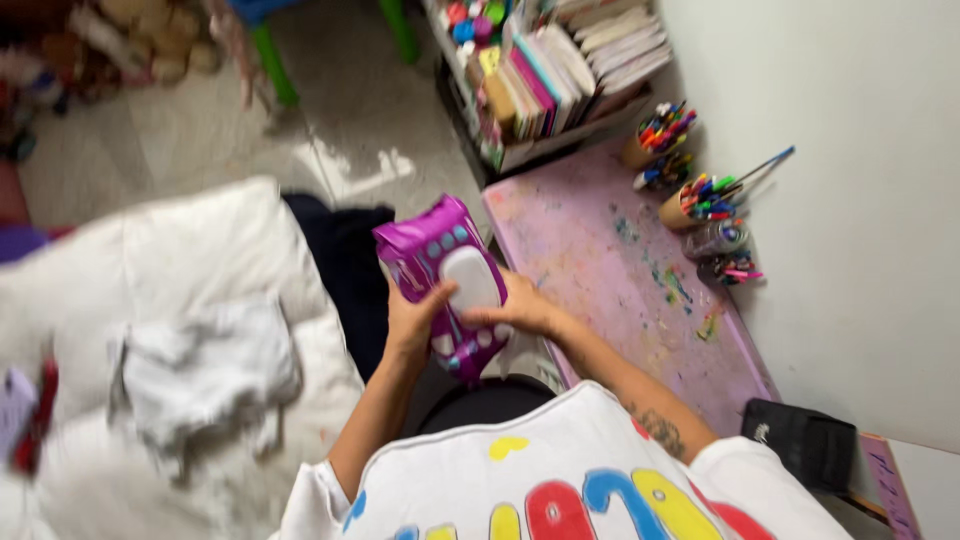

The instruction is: The person pulls a wet wipe from a pack and uses it to wipe down a pair of dark trousers and a pair of black shoes on a bed.

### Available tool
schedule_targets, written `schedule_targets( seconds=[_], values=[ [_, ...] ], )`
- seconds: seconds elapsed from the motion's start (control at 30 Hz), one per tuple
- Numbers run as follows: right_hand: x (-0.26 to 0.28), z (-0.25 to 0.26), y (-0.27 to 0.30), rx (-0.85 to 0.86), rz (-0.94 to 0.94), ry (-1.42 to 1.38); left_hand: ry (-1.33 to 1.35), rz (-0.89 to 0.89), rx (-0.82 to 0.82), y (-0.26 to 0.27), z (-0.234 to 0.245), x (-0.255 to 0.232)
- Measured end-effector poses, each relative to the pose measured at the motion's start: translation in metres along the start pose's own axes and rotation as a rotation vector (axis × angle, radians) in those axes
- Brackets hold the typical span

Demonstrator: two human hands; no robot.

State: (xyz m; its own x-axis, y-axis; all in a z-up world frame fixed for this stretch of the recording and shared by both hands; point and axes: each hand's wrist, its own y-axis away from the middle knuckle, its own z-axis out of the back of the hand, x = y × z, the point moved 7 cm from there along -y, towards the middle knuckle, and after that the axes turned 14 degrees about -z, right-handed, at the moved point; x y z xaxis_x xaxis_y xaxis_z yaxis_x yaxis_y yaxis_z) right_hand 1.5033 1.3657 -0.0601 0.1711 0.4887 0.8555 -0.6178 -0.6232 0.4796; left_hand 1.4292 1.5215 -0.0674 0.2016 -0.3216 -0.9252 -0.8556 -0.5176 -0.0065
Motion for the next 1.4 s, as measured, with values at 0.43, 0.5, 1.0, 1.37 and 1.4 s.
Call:
schedule_targets(
  seconds=[0.43, 0.5, 1.0, 1.37, 1.4],
  values=[
    [-0.159, 0.090, -0.093, -0.352, -0.265, -1.015, -0.495, 0.488, 0.801, -0.171, -0.110, 0.189],
    [-0.201, 0.106, -0.113, -0.483, -0.348, -1.048, -0.551, 0.522, 0.913, -0.175, -0.103, 0.225],
    [-0.290, 0.174, -0.257, -0.905, -0.822, -0.980, -1.233, 0.532, 1.187, -0.295, 0.073, 0.239],
    [-0.284, 0.142, -0.199, -1.318, -1.145, -0.687, -1.195, 0.359, 1.720, -0.377, -0.006, 0.276],
    [-0.284, 0.129, -0.191, -1.426, -1.061, -0.800, -1.114, 0.329, 1.753, -0.366, -0.032, 0.278]
  ],
)
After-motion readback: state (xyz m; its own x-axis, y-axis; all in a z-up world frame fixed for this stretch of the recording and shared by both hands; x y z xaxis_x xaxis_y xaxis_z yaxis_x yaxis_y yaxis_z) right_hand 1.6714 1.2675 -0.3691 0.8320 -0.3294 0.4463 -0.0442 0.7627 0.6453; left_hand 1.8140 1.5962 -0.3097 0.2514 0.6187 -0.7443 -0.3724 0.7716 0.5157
